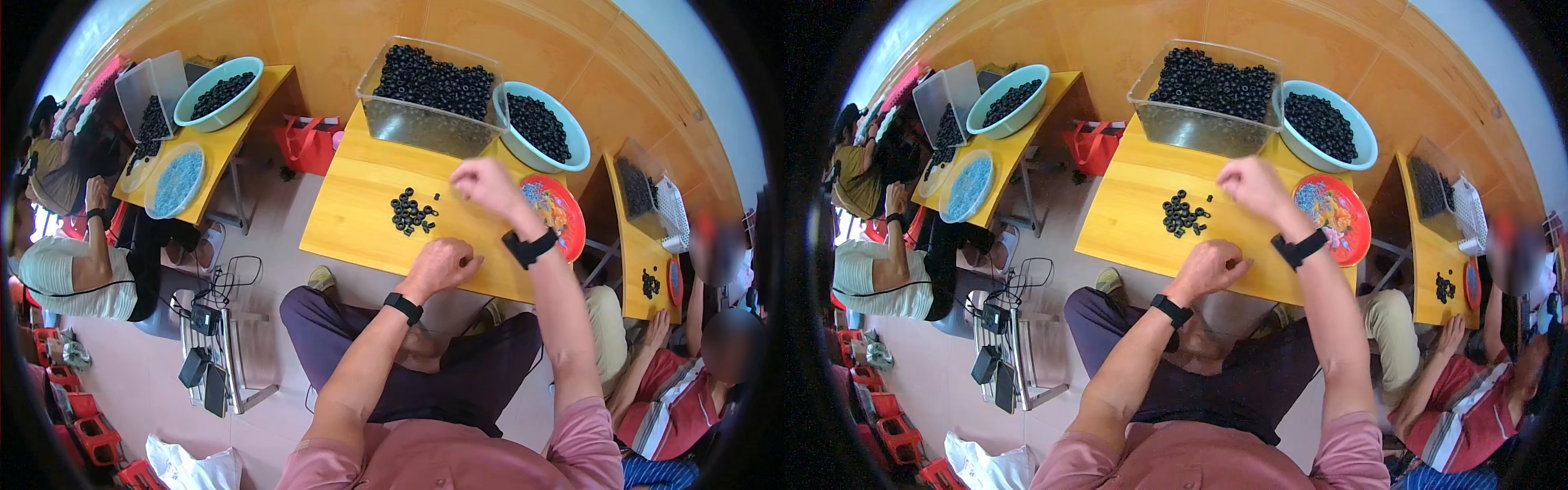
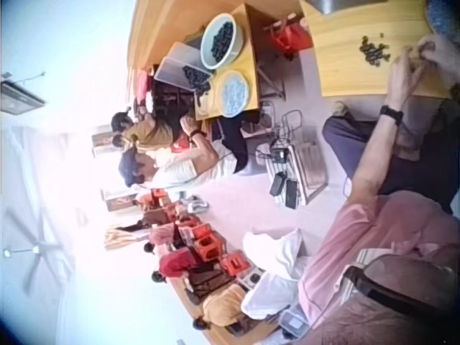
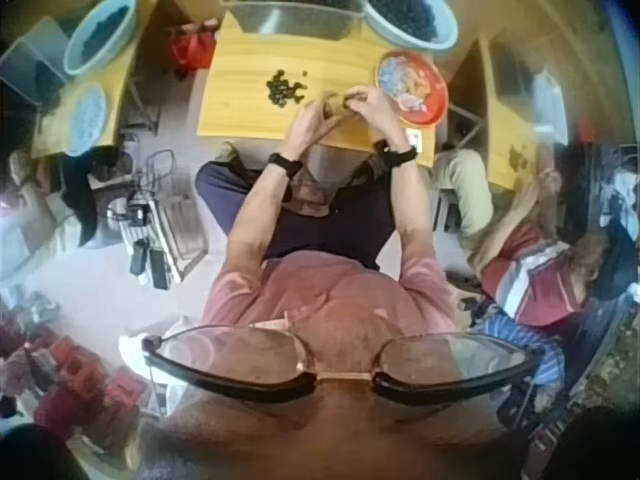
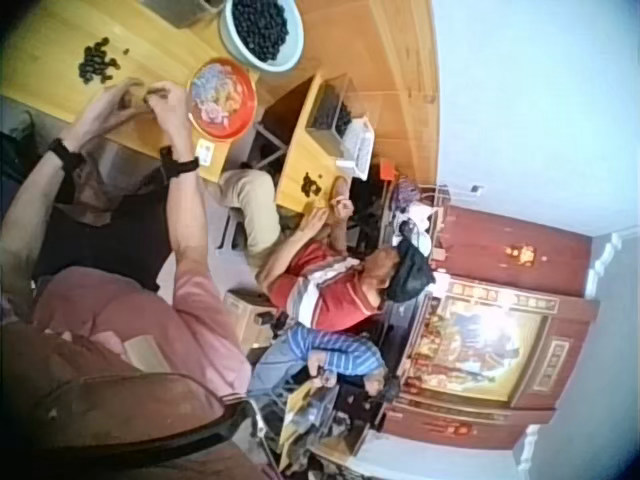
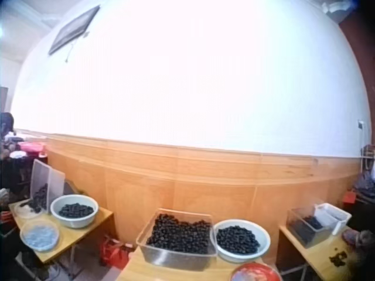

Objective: Inspecting and sorting small black rubber o-rings or gaskets on a table.

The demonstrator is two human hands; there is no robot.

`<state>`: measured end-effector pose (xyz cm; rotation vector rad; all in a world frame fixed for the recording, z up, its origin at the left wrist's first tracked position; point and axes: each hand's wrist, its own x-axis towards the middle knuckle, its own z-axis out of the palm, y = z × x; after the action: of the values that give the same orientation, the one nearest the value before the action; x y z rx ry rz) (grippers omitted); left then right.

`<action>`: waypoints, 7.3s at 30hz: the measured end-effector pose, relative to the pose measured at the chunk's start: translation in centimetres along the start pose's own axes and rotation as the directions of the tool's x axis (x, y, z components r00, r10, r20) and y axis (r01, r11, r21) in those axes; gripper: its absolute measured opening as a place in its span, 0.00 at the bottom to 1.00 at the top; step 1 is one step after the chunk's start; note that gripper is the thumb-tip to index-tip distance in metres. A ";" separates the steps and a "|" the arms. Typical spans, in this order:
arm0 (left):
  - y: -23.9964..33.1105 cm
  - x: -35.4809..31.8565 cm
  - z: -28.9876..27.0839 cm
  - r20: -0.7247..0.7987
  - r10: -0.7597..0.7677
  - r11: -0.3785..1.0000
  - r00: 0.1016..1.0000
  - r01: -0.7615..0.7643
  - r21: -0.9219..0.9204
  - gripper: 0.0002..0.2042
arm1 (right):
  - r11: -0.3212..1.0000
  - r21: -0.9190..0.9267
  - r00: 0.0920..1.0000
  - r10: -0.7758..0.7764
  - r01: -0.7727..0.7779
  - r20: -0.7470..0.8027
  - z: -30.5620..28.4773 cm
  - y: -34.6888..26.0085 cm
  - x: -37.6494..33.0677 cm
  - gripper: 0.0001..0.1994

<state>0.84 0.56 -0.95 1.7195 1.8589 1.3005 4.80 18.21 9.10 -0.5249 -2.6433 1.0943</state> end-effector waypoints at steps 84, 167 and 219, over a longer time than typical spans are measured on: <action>0.3 0.1 0.5 -0.148 -0.163 0.982 0.975 0.146 -0.123 0.10 | 0.992 0.113 0.858 0.110 -0.061 -0.503 8.3 4.9 -13.1 0.05; 0.5 0.5 0.0 -0.136 -0.213 0.967 0.968 0.189 -0.170 0.10 | 0.974 -0.213 0.907 -0.156 0.076 -0.390 5.5 2.3 -12.9 0.07; 0.6 0.6 -0.3 -0.031 -0.179 0.974 0.983 0.173 -0.143 0.17 | 0.804 0.576 0.954 0.272 -0.151 -0.129 5.7 5.1 -11.9 0.04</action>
<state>0.87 0.86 -0.11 1.4320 1.8488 1.3716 14.87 13.01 0.58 -0.7631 -1.9725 1.6971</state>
